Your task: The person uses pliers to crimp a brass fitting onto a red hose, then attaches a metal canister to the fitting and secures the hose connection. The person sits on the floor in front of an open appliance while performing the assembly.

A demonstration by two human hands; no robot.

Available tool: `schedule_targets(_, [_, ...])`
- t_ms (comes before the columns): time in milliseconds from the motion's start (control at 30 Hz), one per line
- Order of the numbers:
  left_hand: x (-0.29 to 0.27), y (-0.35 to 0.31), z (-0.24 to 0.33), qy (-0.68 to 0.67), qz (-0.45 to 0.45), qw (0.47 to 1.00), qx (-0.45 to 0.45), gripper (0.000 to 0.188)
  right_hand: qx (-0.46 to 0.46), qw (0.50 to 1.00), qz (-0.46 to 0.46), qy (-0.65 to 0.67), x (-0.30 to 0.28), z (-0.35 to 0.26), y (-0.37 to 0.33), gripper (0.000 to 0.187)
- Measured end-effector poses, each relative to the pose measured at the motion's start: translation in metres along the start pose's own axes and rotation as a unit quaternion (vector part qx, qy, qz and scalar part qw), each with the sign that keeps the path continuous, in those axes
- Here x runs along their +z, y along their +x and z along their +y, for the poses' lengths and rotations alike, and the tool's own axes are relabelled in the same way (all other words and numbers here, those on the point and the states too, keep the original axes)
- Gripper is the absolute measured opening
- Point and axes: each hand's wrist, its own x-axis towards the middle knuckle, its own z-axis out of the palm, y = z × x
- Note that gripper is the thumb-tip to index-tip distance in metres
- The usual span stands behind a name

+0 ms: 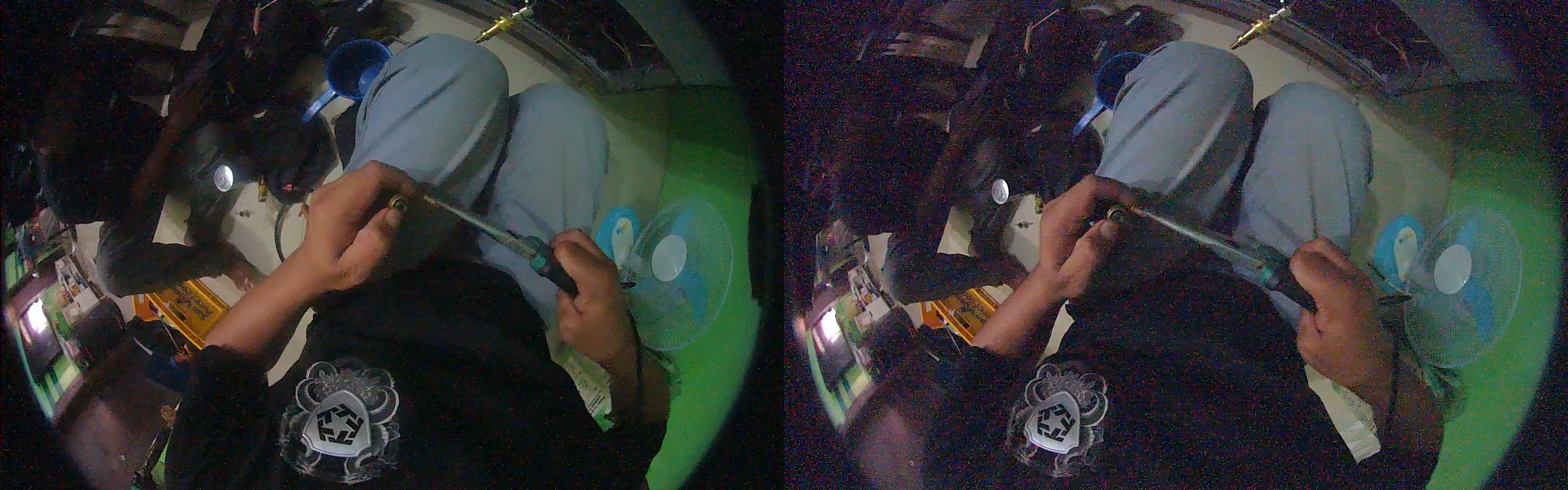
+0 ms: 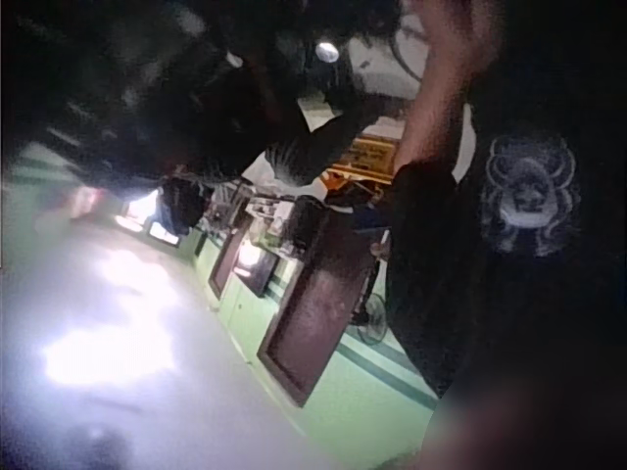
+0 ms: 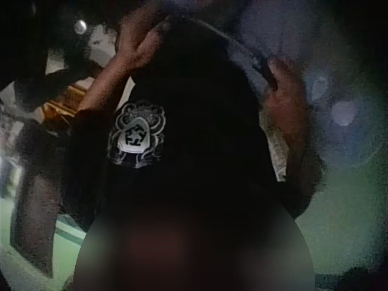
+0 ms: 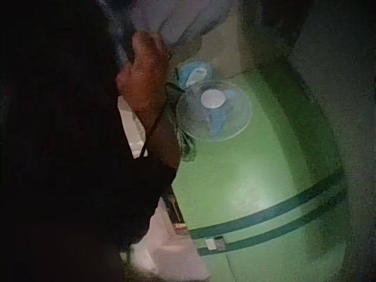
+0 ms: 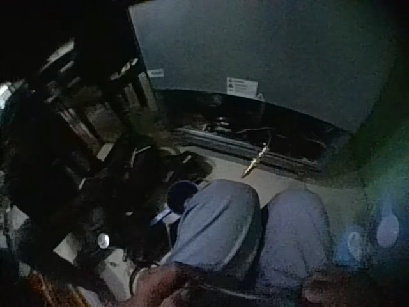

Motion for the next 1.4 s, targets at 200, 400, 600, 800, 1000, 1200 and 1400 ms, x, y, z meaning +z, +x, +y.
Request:
schedule_targets(200, [0.002,-0.005,-0.005,-0.017,0.012,0.999,0.027,0.025,-0.003,1.000,0.020,0.016,0.009,0.008,-0.007,0.045])
schedule_targets(400, [0.005,-0.005,-0.006,0.010,0.025,0.998,0.055,0.026,0.003,0.999,0.040,-0.001,0.024,0.013,-0.025,0.039])
schedule_targets(600, [0.000,-0.001,-0.007,0.024,-0.013,0.997,0.077,0.024,0.142,0.942,-0.087,0.290,0.024,0.019,-0.035,0.013])
schedule_targets(800, [-0.003,0.001,-0.003,-0.004,-0.029,0.999,0.032,0.026,0.129,0.915,-0.123,0.363,0.012,0.007,-0.023,0.022])
schedule_targets(1000, [0.006,0.006,-0.005,-0.067,0.013,0.997,0.031,0.032,0.210,0.913,-0.099,0.334,0.015,-0.018,0.001,0.019])
schedule_targets(1200, [0.052,-0.001,0.020,0.065,-0.058,0.987,0.131,0.032,0.033,0.946,0.087,0.311,0.016,-0.030,0.025,0.016])
schedule_targets(1400, [0.085,-0.003,0.030,0.073,-0.174,0.971,0.147,0.031,0.025,0.967,0.079,0.240,0.008,-0.033,0.040,0.013])
